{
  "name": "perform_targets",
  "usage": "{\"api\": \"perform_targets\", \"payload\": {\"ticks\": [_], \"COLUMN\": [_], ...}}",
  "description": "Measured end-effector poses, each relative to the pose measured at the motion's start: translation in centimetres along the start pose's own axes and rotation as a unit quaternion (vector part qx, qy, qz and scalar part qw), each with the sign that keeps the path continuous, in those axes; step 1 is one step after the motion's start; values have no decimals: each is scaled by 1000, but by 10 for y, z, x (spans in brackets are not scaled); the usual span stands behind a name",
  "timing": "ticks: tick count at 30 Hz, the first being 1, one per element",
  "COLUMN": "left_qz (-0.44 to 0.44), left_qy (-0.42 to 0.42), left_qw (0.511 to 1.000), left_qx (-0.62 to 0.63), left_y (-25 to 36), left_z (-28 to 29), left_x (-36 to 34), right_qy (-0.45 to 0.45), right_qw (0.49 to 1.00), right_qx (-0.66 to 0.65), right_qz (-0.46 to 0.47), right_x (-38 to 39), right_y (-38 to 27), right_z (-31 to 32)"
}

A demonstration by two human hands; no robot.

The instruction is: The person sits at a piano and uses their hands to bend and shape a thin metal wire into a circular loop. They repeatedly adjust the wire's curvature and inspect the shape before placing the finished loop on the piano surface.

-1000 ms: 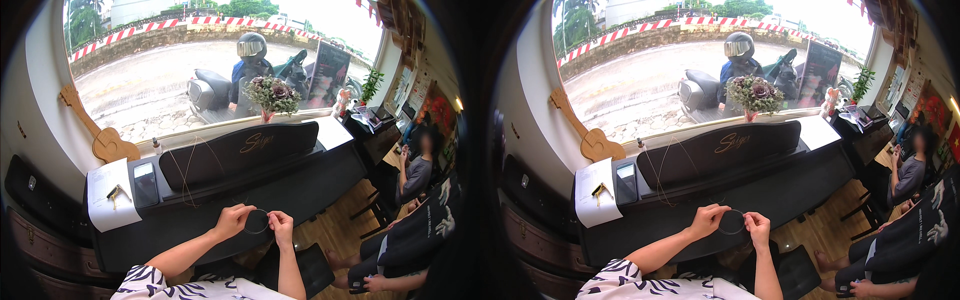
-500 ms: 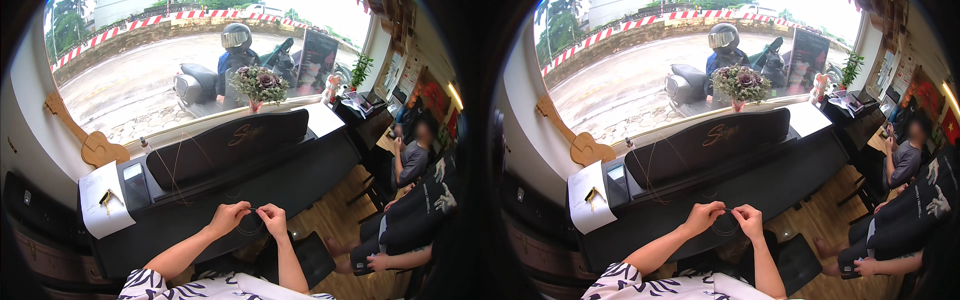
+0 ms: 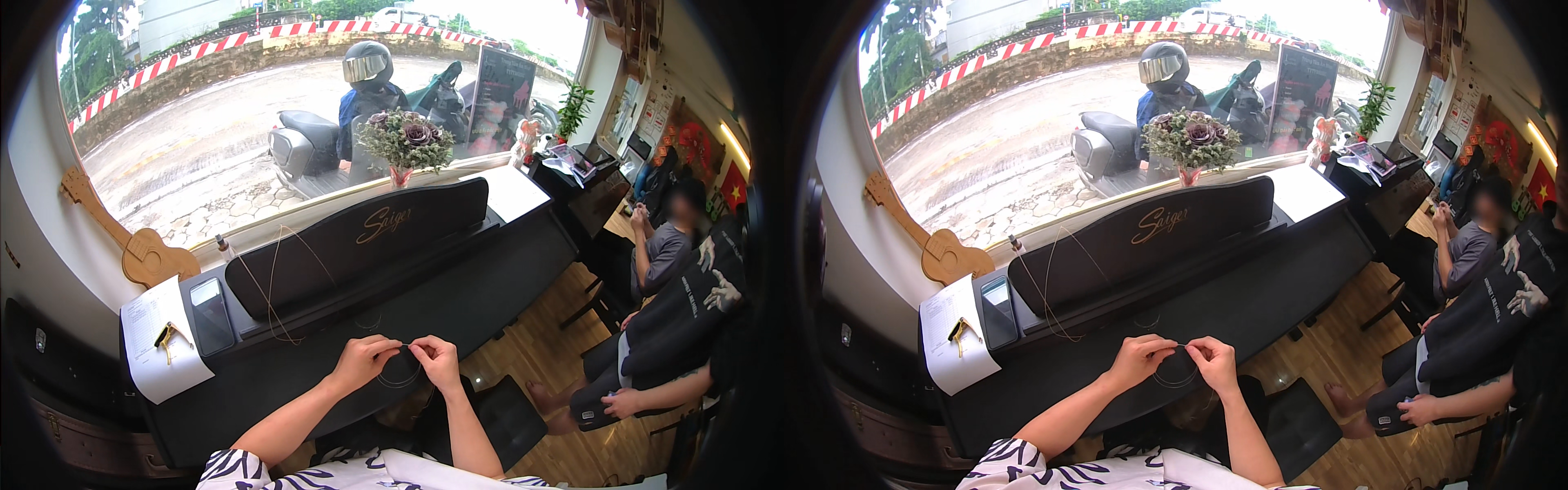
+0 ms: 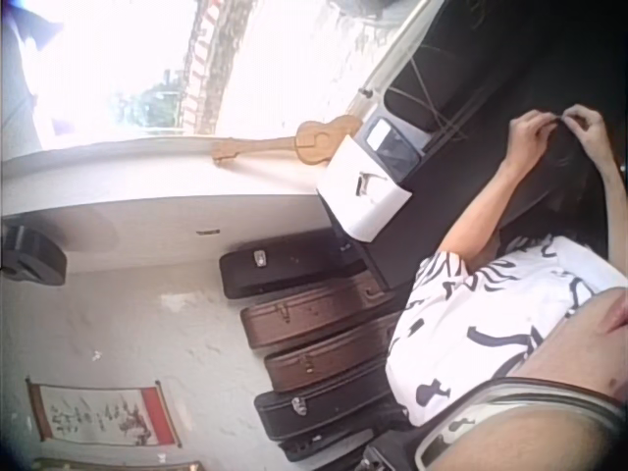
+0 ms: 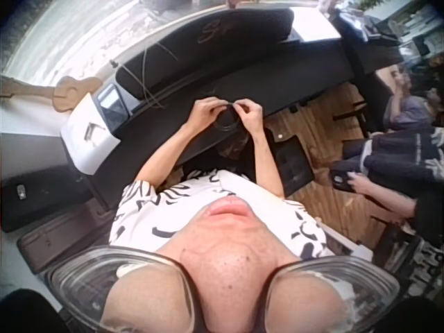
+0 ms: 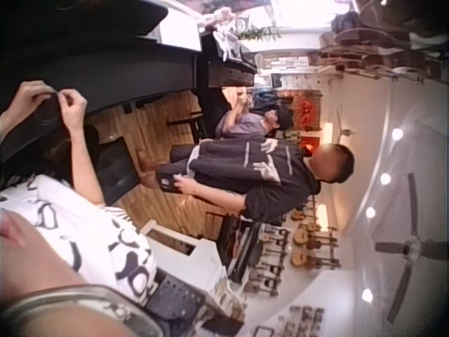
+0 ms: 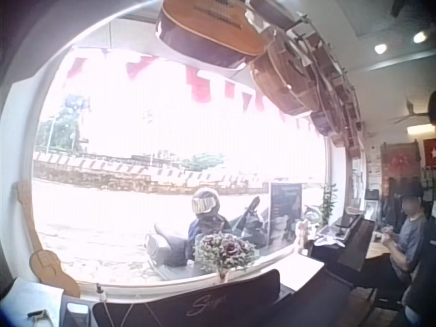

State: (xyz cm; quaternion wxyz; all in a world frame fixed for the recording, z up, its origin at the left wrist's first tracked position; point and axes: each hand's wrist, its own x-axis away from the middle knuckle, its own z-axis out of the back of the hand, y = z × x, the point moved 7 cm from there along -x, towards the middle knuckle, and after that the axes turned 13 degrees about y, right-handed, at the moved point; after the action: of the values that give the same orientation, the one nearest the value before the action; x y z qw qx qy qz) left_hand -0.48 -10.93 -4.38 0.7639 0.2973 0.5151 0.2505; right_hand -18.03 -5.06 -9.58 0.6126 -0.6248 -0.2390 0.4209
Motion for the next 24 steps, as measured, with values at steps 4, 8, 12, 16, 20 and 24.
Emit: {"api": "perform_targets", "payload": {"ticks": [4,8,12,16,20,24], "left_qz": [6,21,34,24,53,94], "left_qy": [0,2,24,47,64,95], "left_qw": [1000,1000,999,999,997,991], "left_qx": [4,4,30,6,4,24], "left_y": [0,-4,-7,-8,-24,-29], "left_z": [1,1,0,6,3,10], "left_x": [-1,-1,-2,-4,2,4], "right_qy": [-7,-5,-10,-5,-42,-95], "right_qw": [1000,1000,1000,1000,999,987], "right_qx": [4,-6,-3,-11,4,-55], "right_qz": [-3,-6,-9,17,-26,-119], "right_x": [1,0,-2,-4,-7,0], "right_y": [-3,-5,-7,4,1,6], "right_z": [0,-1,0,-6,-10,-10]}}
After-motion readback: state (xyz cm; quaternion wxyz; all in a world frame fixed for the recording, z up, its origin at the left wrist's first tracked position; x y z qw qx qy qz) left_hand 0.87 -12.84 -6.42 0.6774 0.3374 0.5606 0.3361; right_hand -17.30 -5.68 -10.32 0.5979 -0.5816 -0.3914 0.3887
